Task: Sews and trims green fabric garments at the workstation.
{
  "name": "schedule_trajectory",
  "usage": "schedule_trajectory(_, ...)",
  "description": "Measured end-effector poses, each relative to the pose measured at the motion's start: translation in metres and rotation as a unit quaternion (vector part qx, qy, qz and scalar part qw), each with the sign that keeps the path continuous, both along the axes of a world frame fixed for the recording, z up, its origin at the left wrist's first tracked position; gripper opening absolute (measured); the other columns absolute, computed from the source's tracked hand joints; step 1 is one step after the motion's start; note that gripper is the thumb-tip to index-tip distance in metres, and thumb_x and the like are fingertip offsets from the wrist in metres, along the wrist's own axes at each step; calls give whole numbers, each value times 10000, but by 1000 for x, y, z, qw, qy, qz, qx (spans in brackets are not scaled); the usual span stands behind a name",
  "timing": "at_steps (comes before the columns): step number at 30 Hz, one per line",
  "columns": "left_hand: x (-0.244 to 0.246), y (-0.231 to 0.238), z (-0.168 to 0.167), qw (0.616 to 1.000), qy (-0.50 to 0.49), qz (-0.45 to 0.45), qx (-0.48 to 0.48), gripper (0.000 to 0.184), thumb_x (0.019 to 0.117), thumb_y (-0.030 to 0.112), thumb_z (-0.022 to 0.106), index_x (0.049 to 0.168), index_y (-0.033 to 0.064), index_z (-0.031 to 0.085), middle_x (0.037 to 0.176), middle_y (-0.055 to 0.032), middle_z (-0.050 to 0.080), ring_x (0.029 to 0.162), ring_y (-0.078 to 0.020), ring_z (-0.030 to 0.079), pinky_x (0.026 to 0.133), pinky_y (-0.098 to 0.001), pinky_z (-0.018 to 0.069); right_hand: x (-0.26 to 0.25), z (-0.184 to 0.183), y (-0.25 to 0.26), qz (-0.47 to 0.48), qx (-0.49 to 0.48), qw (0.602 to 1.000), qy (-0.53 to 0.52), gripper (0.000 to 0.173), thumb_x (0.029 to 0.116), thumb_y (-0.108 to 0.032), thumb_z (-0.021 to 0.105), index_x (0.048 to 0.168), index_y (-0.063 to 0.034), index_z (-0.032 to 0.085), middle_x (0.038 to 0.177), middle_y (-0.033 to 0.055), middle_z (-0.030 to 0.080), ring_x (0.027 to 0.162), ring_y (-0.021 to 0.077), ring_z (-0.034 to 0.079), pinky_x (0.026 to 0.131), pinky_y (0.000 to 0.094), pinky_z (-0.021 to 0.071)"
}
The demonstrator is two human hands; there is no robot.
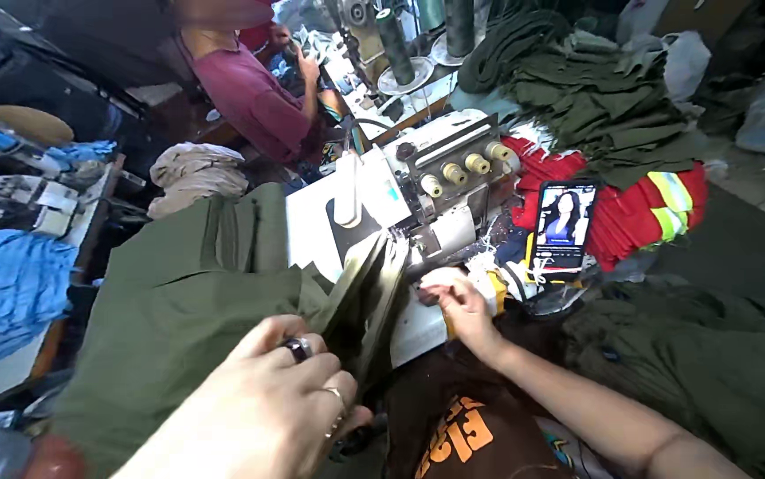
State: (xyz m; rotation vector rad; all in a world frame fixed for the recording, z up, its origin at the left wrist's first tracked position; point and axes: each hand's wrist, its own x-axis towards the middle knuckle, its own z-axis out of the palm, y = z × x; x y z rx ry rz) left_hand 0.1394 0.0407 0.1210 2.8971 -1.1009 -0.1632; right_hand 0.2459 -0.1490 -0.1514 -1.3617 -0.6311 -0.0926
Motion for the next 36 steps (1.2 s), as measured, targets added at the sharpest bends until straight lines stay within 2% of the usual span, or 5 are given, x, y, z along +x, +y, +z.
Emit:
schedule_trajectory(11, -6, 16, -31, 971, -185, 126, 82, 388, 994, 390, 542, 812, 89, 705, 649, -45, 650, 637, -237, 674, 831, -508, 530, 1, 57, 51, 283, -411, 853, -156, 259, 1022, -122, 573, 1100, 91, 698, 1112, 290, 694, 1096, 444, 669, 971, 598, 509)
schedule_trajectory(17, -12, 65, -58, 967, -169, 189, 15, 341, 984, 389, 593, 874, 97, 731, 731, -15, 684, 705, -195, 663, 856, -515, 495, 30, 86, 8, 132, -235, 957, -112, 214, 1027, -190, 595, 1017, -44, 751, 931, 58, 694, 669, 62, 627, 621, 223, 561)
schedule_trajectory(21, -6, 60, -51, 964, -191, 185, 16, 345, 985, 393, 601, 840, 110, 734, 710, 0, 677, 682, -174, 648, 874, -502, 478, 28, 101, 35, 12, -248, 942, -226, 140, 945, -180, 717, 1025, -69, 747, 1010, 76, 722, 913, 187, 707, 799, 381, 605)
schedule_trajectory(27, -11, 59, -53, 965, -184, 182, 41, 363, 974, 416, 594, 831, 114, 733, 712, -9, 682, 725, -203, 679, 904, -534, 485, -12, 117, 53, 129, -235, 925, -271, 143, 995, -208, 660, 1016, -74, 707, 1032, 101, 680, 817, 187, 693, 674, 337, 593)
schedule_trajectory(36, -10, 60, -55, 965, -180, 186, 40, 341, 985, 387, 610, 821, 112, 728, 703, -12, 675, 725, -198, 673, 920, -514, 476, 27, 100, 44, -19, -268, 928, -259, 161, 914, -148, 757, 1049, -77, 704, 1007, 94, 689, 878, 233, 704, 718, 428, 604)
